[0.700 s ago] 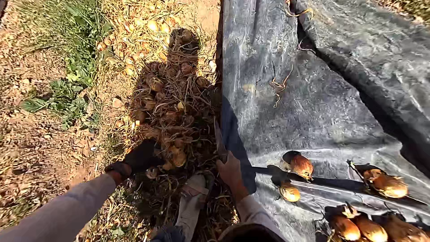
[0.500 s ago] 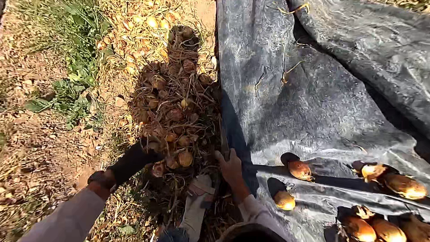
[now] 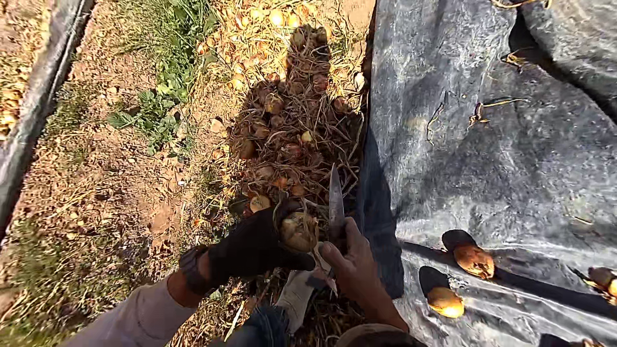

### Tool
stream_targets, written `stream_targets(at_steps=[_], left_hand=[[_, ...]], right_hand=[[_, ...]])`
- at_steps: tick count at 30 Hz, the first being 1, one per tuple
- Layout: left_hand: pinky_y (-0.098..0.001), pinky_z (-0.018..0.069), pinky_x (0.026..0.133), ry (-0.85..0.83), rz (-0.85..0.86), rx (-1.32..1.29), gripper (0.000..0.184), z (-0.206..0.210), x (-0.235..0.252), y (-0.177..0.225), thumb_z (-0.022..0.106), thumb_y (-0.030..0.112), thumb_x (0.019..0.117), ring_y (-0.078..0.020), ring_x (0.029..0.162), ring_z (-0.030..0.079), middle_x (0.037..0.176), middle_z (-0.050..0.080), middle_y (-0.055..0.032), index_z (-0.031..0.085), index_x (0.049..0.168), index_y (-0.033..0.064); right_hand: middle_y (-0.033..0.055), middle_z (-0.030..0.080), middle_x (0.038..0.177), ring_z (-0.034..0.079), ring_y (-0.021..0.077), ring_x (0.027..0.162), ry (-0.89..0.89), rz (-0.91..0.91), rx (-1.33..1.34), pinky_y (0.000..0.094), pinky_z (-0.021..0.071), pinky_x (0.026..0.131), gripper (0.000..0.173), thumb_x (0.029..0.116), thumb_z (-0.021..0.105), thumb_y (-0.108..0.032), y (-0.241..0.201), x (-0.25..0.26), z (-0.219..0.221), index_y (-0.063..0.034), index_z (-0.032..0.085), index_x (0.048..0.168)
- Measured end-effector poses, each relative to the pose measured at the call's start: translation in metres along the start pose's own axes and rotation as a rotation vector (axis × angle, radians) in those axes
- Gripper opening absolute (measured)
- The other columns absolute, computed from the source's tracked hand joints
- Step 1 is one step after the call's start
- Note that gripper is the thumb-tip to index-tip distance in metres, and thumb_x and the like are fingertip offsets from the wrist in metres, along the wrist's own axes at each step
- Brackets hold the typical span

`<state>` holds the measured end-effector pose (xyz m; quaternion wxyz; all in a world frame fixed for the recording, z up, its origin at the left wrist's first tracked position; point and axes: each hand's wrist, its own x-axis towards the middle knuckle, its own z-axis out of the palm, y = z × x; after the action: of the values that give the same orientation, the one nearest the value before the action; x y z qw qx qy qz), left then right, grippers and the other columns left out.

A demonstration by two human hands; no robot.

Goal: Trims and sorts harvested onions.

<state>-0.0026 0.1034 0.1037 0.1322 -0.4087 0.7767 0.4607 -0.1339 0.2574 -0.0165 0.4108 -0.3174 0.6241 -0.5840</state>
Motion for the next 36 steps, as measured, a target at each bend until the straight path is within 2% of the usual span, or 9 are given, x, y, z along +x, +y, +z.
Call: stream_targets(at_steps=[8,11,14,16,23,26,28,32,36], left_hand=[[-0.0542,0.054,0.089,0.216,0.184,0.641,0.059,0.028,0.013,-0.028,0.082,0.046,0.0713,-0.0312,0.112,0.061,0.121,0.064,-0.0102,0.07,0.122,0.0184],[-0.0405,0.0586,0.086,0.235,0.007,0.154,0.063,0.02,0.032,-0.034,0.091,0.027,0.0735,-0.0193,0.102,0.066,0.116,0.066,-0.0055,0.065,0.128,0.0085],[-0.0405,0.063,0.079,0.051,-0.184,-0.842,0.024,0.021,0.027,-0.026,0.06,0.018,0.1028,-0.0235,0.088,0.072,0.102,0.071,-0.0137,0.059,0.122,0.0028],[-0.0443,0.0614,0.088,-0.032,-0.211,-1.003,0.03,0.032,0.016,-0.021,0.051,0.026,0.1063,-0.0253,0.097,0.071,0.108,0.069,-0.0149,0.058,0.123,0.0024],[-0.035,0.0623,0.077,-0.148,-0.096,-0.684,0.057,0.045,0.012,-0.028,0.081,0.016,0.0806,-0.0185,0.087,0.072,0.104,0.072,-0.0095,0.057,0.132,0.0082],[-0.0332,0.0641,0.076,0.023,-0.083,-0.168,0.078,0.038,0.023,-0.028,0.094,0.037,0.067,-0.0117,0.086,0.073,0.104,0.073,0.0014,0.055,0.133,0.0217],[-0.0347,0.0648,0.079,0.018,-0.086,-0.107,0.082,0.037,0.028,-0.021,0.093,0.045,0.0697,-0.0124,0.088,0.073,0.105,0.073,0.0002,0.053,0.137,0.02],[-0.0385,0.0576,0.089,-0.133,0.097,0.314,0.062,0.047,0.032,-0.013,0.062,0.069,0.0913,-0.0098,0.096,0.069,0.107,0.073,0.0023,0.067,0.127,0.0189],[-0.0531,0.057,0.091,0.134,-0.066,0.724,0.052,0.018,0.072,-0.07,0.057,0.059,0.0987,-0.0262,0.109,0.069,0.126,0.069,-0.0065,0.069,0.129,0.0182]], right_hand=[[-0.0023,0.049,0.063,0.049,0.0093,0.054,-0.287,0.03,0.06,0.0311,0.0432,0.05,0.055,0.1022,0.046,-0.062,0.009,-0.019,0.013,-0.0121,0.063,0.087],[-0.0027,0.047,0.064,0.046,0.0088,0.053,-0.202,0.066,0.207,0.0288,0.0421,0.049,0.052,0.1026,0.049,-0.059,0.017,-0.032,0.015,-0.0107,0.062,0.09],[-0.0027,0.051,0.067,0.049,0.01,0.051,0.012,0.199,0.215,0.03,0.0462,0.047,0.067,0.0903,0.056,-0.074,0.03,-0.029,0.007,-0.0096,0.061,0.106],[-0.0034,0.057,0.072,0.054,0.0081,0.056,0.067,0.202,0.129,0.0291,0.0501,0.051,0.077,0.0825,0.061,-0.08,0.025,-0.023,0.004,-0.009,0.06,0.112],[-0.0042,0.05,0.064,0.047,0.0072,0.051,-0.058,0.022,0.237,0.0273,0.0436,0.048,0.052,0.1048,0.043,-0.058,0.029,-0.017,0.01,-0.0117,0.064,0.096],[-0.0064,0.042,0.06,0.039,0.006,0.047,-0.106,0.19,0.326,0.025,0.0379,0.043,0.051,0.1029,0.043,-0.063,0.046,-0.036,0.01,-0.0152,0.059,0.092],[-0.0014,0.046,0.063,0.044,0.0118,0.048,0.002,0.358,0.259,0.0306,0.0414,0.044,0.053,0.0989,0.05,-0.064,0.066,-0.045,0.013,-0.0124,0.06,0.097],[-0.0006,0.074,0.096,0.072,0.0093,0.087,0.096,0.415,0.069,0.0356,0.0617,0.08,0.073,0.075,0.08,-0.061,0.08,-0.066,0.011,-0.0072,0.065,0.123],[-0.0094,0.046,0.061,0.043,0.0032,0.044,0.469,0.139,0.395,0.0236,0.0419,0.04,0.063,0.0877,0.055,-0.078,0.079,-0.091,0.001,-0.0159,0.053,0.1]])
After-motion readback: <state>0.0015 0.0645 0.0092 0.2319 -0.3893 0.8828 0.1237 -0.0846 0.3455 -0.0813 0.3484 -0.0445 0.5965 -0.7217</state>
